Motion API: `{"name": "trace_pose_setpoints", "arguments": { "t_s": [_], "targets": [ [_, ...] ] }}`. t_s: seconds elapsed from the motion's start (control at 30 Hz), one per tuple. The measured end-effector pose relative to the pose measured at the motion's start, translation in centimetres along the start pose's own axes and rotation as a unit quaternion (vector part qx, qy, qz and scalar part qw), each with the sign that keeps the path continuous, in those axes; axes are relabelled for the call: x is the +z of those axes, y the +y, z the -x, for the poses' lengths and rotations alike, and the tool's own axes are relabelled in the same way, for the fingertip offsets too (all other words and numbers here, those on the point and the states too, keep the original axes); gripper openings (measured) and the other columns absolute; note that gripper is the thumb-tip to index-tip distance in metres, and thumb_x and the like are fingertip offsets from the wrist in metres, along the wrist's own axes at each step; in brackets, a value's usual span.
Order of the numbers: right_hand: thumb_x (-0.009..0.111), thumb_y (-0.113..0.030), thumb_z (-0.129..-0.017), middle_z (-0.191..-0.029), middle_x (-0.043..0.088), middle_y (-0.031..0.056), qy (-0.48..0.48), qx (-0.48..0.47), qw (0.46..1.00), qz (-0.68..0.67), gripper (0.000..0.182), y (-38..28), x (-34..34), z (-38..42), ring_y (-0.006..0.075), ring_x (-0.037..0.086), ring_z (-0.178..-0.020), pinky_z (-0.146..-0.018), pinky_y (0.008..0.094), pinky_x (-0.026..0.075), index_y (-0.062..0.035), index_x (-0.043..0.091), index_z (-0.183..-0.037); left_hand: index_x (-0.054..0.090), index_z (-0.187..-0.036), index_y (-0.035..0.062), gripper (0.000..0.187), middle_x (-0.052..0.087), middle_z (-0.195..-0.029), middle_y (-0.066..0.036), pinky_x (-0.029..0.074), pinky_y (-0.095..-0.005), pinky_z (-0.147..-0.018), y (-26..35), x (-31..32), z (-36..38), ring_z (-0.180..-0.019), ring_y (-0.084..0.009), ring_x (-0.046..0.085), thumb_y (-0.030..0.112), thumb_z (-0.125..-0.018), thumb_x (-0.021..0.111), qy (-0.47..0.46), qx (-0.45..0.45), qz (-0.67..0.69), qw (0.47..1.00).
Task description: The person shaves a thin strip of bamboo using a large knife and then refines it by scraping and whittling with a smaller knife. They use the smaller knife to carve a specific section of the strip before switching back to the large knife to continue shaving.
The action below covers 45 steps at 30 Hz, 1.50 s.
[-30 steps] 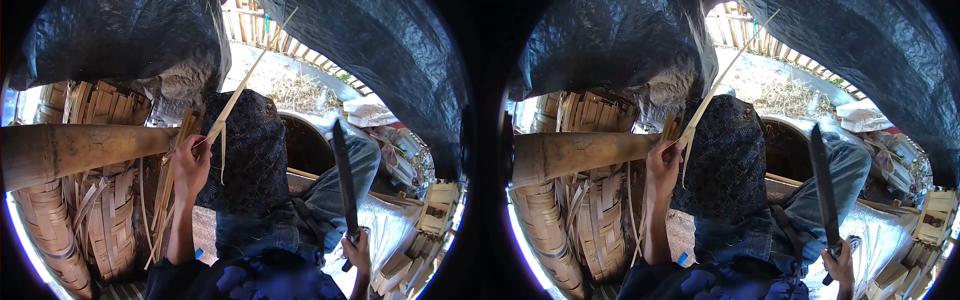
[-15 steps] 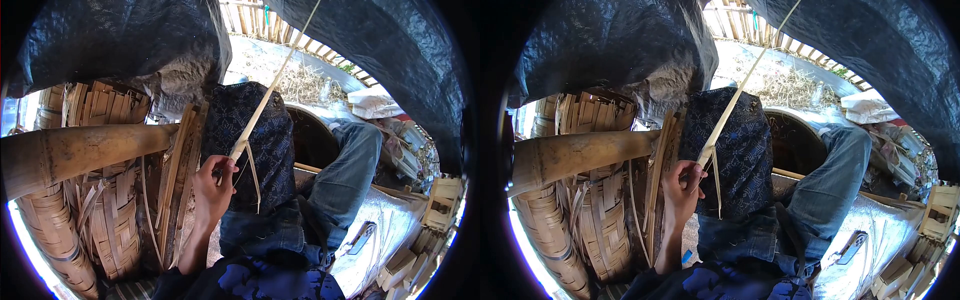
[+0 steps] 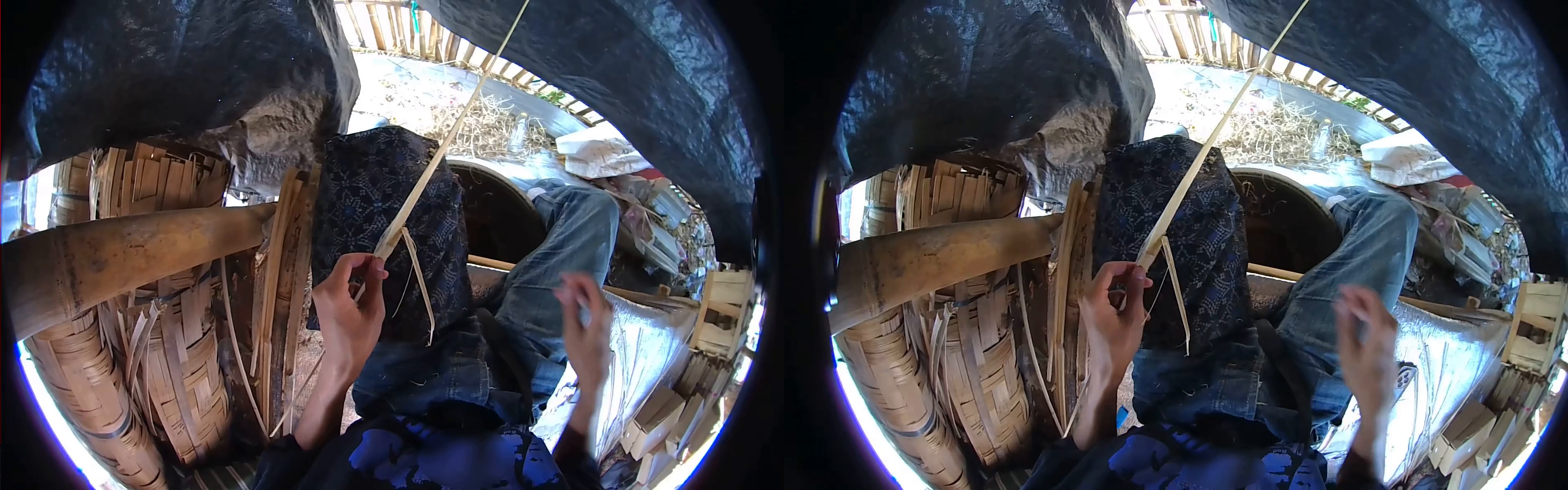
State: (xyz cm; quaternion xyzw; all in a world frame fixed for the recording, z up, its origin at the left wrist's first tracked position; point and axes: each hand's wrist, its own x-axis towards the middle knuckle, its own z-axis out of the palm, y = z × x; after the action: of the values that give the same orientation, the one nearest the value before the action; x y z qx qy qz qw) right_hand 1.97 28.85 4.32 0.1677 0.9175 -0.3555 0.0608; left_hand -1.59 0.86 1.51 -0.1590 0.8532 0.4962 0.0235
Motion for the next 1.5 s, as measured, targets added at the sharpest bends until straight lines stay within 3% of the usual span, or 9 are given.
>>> {"name": "trace_pose_setpoints", "arguments": {
  "t_s": [0.07, 0.13, 0.37, 0.5, 0.73, 1.1, 1.27, 1.43, 1.5],
  "targets": [
    [0.063, -0.016, -0.088, -0.084, 0.068, 0.0127, -0.01, -0.31, 0.949, -0.065, 0.016, -6.0, 4.1, -4.2, 0.0251, 0.068, -0.075, -0.065, 0.0345, 0.051, -0.0028, 0.06, -0.097, 0.06, -0.088, -0.0002, 0.006, 0.065, -0.072, -0.009, 0.037, -0.0235, -0.045, 0.3, 0.1, -0.1, -0.047, -0.0099, 0.054, 0.005, -0.088, 0.06, 0.009, 0.009, -0.02, 1.0],
    [0.063, -0.015, -0.088, -0.069, 0.065, 0.0153, -0.238, -0.168, 0.94, -0.177, 0.016, -9.9, 7.5, -6.0, 0.0293, 0.067, -0.064, -0.053, 0.0365, 0.049, 0.0003, 0.058, -0.083, 0.061, -0.089, -0.0008, 0.005, 0.065, -0.072, -0.009, 0.036, -0.0248, -0.044, 1.0, 0.2, 0.0, -0.044, -0.0103, 0.049, 0.004, -0.087, 0.06, 0.019, 0.024, -0.064, 0.997],
    [0.055, -0.008, -0.09, -0.058, 0.053, 0.0231, -0.304, -0.327, 0.89, -0.095, 0.016, -10.2, 10.1, -8.5, 0.0381, 0.058, -0.056, -0.049, 0.0432, 0.042, 0.0046, 0.055, -0.081, 0.066, -0.095, -0.0015, 0.012, 0.058, -0.062, -0.008, 0.034, -0.0254, -0.043, -0.4, -0.2, -0.2, -0.043, -0.0087, 0.046, 0.007, -0.088, 0.061, 0.038, 0.098, -0.07, 0.992],
    [0.054, -0.008, -0.091, -0.059, 0.054, 0.0202, -0.384, -0.31, 0.855, -0.161, 0.013, -8.7, 10.0, -9.3, 0.0345, 0.055, -0.05, -0.048, 0.0396, 0.042, 0.0041, 0.055, -0.089, 0.067, -0.095, -0.0011, 0.022, 0.054, -0.061, -0.001, 0.03, -0.0237, -0.041, 0.5, -1.3, -0.7, -0.045, -0.0043, 0.042, 0.018, -0.094, 0.056, -0.121, -0.09, 0.044, 0.988],
    [0.059, -0.006, -0.088, -0.07, 0.06, 0.0126, -0.248, -0.37, 0.865, -0.231, 0.008, -8.0, 11.5, -7.7, 0.0271, 0.061, -0.057, -0.053, 0.0344, 0.047, 0.0002, 0.055, -0.09, 0.065, -0.095, 0.0001, 0.035, 0.048, -0.063, 0.003, 0.02, -0.0173, -0.038, -0.6, -1.0, -0.9, -0.044, -0.0005, 0.031, 0.032, -0.096, 0.053, -0.249, -0.3, 0.458, 0.799],
    [0.065, -0.007, -0.078, -0.068, 0.054, 0.0002, -0.051, -0.652, 0.756, -0.013, 0.011, -5.8, 10.0, -9.0, 0.012, 0.051, -0.059, -0.06, 0.0279, 0.042, -0.006, 0.058, -0.087, 0.062, -0.096, 0.0002, 0.031, 0.044, -0.063, 0.004, 0.021, -0.0188, -0.037, -0.4, 0.0, -1.0, -0.041, -0.0013, 0.031, 0.03, -0.097, 0.052, -0.096, -0.322, 0.36, 0.87],
    [0.062, -0.01, -0.084, -0.076, 0.063, 0.0073, -0.035, -0.453, 0.886, -0.089, 0.002, -3.4, 9.6, -11.3, 0.0165, 0.058, -0.064, -0.066, 0.0301, 0.048, -0.01, 0.063, -0.085, 0.064, -0.095, -0.0004, 0.03, 0.047, -0.064, 0.003, 0.021, -0.0183, -0.037, -2.7, -2.2, -1.5, -0.042, -0.001, 0.032, 0.028, -0.096, 0.054, -0.061, -0.299, 0.345, 0.888],
    [0.035, -0.054, -0.096, -0.124, 0.054, 0.0266, -0.045, 0.034, 0.997, 0.056, 0.063, 3.2, 4.9, -21.7, 0.0411, 0.051, -0.117, -0.096, 0.0436, 0.041, -0.0002, 0.05, -0.126, 0.064, -0.095, -0.0005, 0.029, 0.047, -0.065, 0.003, 0.021, -0.017, -0.037, -2.5, -1.8, -1.1, -0.044, -0.0003, 0.032, 0.027, -0.096, 0.055, -0.128, -0.283, 0.256, 0.916],
    [0.044, -0.043, -0.096, -0.12, 0.057, 0.0248, 0.118, -0.107, 0.974, 0.158, 0.052, 4.1, 3.1, -19.5, 0.0384, 0.054, -0.112, -0.093, 0.0429, 0.043, 0.0004, 0.052, -0.123, 0.064, -0.095, -0.0007, 0.029, 0.048, -0.066, 0.003, 0.021, -0.0169, -0.038, -2.4, -1.6, -1.6, -0.044, -0.0003, 0.032, 0.027, -0.096, 0.055, -0.115, -0.271, 0.266, 0.918]
  ]
}}
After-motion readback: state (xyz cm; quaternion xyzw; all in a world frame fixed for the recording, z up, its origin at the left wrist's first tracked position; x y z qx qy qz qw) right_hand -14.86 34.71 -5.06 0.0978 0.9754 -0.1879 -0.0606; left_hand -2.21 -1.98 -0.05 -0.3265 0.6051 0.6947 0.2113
